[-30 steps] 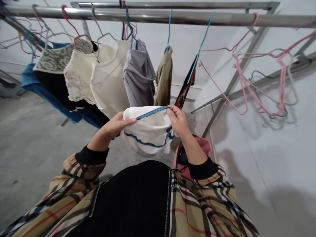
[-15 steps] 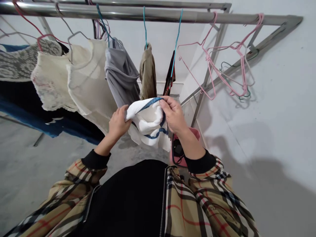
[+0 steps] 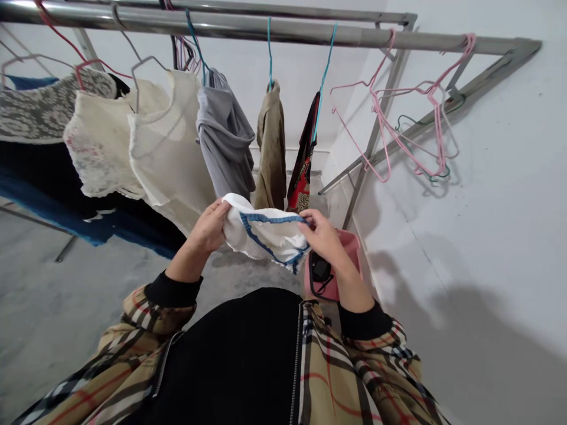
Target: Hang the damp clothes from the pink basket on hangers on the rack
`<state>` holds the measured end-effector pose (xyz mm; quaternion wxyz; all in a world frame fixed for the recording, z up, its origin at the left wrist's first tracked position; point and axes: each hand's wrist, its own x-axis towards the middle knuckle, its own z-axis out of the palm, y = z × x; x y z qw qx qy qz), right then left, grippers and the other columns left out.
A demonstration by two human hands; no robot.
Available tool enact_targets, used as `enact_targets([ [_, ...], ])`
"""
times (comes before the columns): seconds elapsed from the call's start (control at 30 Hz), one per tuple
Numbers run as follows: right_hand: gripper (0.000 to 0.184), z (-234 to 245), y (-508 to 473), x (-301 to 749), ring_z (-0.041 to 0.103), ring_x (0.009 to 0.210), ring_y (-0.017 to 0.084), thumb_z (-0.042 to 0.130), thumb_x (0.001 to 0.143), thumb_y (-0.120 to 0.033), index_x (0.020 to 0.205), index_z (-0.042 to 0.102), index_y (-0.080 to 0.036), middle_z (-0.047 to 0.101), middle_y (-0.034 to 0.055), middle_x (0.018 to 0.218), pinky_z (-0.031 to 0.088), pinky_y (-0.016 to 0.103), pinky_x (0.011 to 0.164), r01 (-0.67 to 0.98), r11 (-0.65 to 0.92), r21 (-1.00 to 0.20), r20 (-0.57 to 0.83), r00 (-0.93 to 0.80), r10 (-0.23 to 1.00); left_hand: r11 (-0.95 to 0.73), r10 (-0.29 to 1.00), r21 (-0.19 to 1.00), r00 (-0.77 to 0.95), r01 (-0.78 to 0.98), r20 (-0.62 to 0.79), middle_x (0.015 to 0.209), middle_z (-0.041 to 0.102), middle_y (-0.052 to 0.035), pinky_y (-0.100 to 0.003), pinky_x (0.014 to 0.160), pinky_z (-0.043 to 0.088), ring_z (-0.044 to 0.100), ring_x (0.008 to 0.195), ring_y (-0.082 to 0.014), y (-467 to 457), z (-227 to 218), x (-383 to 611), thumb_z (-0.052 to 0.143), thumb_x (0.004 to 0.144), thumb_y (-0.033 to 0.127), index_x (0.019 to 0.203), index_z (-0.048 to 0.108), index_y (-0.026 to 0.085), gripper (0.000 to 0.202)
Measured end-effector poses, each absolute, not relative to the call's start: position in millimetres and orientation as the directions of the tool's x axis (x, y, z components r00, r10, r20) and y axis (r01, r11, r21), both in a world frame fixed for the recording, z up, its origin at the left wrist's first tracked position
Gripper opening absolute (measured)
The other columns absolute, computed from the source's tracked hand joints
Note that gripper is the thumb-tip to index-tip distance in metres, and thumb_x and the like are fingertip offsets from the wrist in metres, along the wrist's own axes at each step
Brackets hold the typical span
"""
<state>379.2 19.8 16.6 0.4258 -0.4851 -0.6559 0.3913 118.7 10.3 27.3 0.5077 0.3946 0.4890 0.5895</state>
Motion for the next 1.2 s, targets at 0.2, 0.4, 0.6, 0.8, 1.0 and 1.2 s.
enact_targets([
  [0.2,0.054,17.1,8.1,337.4,0.059,0.106,0.021,0.071,0.076,-0.037,0.126,0.058,-0.021,0.064,0.0065,0.118,0.047,0.036,0.095,0.161,0.362,-0.918,0.254,-0.464,0.849,0.167,0.965,0.957,0.237,-0.239,-0.109,0.064,0.061,-0.0017,-0.024,0.058,0.047,0.061,0.065,-0.0156,1.8,49.2,148.5,0.071,0.075,0.051,0.084,0.064,0.015,0.038],
  [0.4,0.028,23.0,10.7,326.6,0.055,0.065,0.011,0.063,0.079,-0.043,0.092,0.068,-0.019,0.064,-0.0013,0.076,0.047,0.023,0.062,-0.11,0.083,-0.99,0.103,-0.188,0.977,-0.149,0.988,0.983,-0.012,0.109,0.152,0.079,0.061,-0.0024,-0.023,0.064,0.043,0.053,0.071,-0.013,10.1,31.9,148.4,0.072,0.074,0.043,0.09,0.064,0.016,0.032],
  [0.6,0.026,26.1,9.6,323.9,0.057,0.067,0.012,0.064,0.074,-0.04,0.09,0.068,-0.02,0.066,-0.0004,0.078,0.048,0.023,0.063,-0.194,0.001,-0.981,0.02,-0.094,0.995,-0.28,0.944,0.915,-0.087,0.291,0.317,0.067,0.052,0.0027,-0.023,0.061,0.04,0.046,0.062,-0.0109,-12.6,-1.7,165.2,0.071,0.076,0.041,0.086,0.059,0.019,0.027],
  [0.8,0.032,26.4,5.4,330.1,0.06,0.072,0.013,0.062,0.075,-0.038,0.101,0.068,-0.019,0.069,0.0014,0.088,0.049,0.025,0.067,-0.166,-0.003,-0.986,0.01,-0.077,0.997,-0.212,0.976,0.923,0.031,0.322,0.214,0.081,0.062,-0.001,-0.025,0.07,0.042,0.055,0.071,-0.0135,-15.1,-30.2,181.3,0.065,0.08,0.032,0.096,0.061,0.02,0.021],
  [1.0,0.027,28.9,5.0,357.4,0.062,0.079,0.016,0.057,0.081,-0.032,0.101,0.069,-0.018,0.071,0.002,0.092,0.05,0.027,0.075,0.024,0.156,-0.987,0.156,-0.02,0.988,0.05,0.998,0.994,-0.023,-0.096,-0.053,0.074,0.056,0.0019,-0.022,0.061,0.041,0.05,0.064,-0.0109,4.9,-29.7,183.0,0.059,0.08,0.038,0.09,0.055,0.019,0.022],
  [1.2,0.031,16.7,21.9,419.3,0.065,0.087,0.021,0.049,0.081,-0.027,0.103,0.07,-0.019,0.072,0.0046,0.093,0.051,0.033,0.079,0.513,0.234,-0.826,0.278,0.008,0.961,0.184,0.963,0.98,0.216,-0.074,-0.165,0.064,0.047,0.0066,-0.017,0.049,0.029,0.038,0.053,-0.0062,3.8,-4.6,173.0,0.07,0.074,0.046,0.094,0.057,0.017,0.038],
])
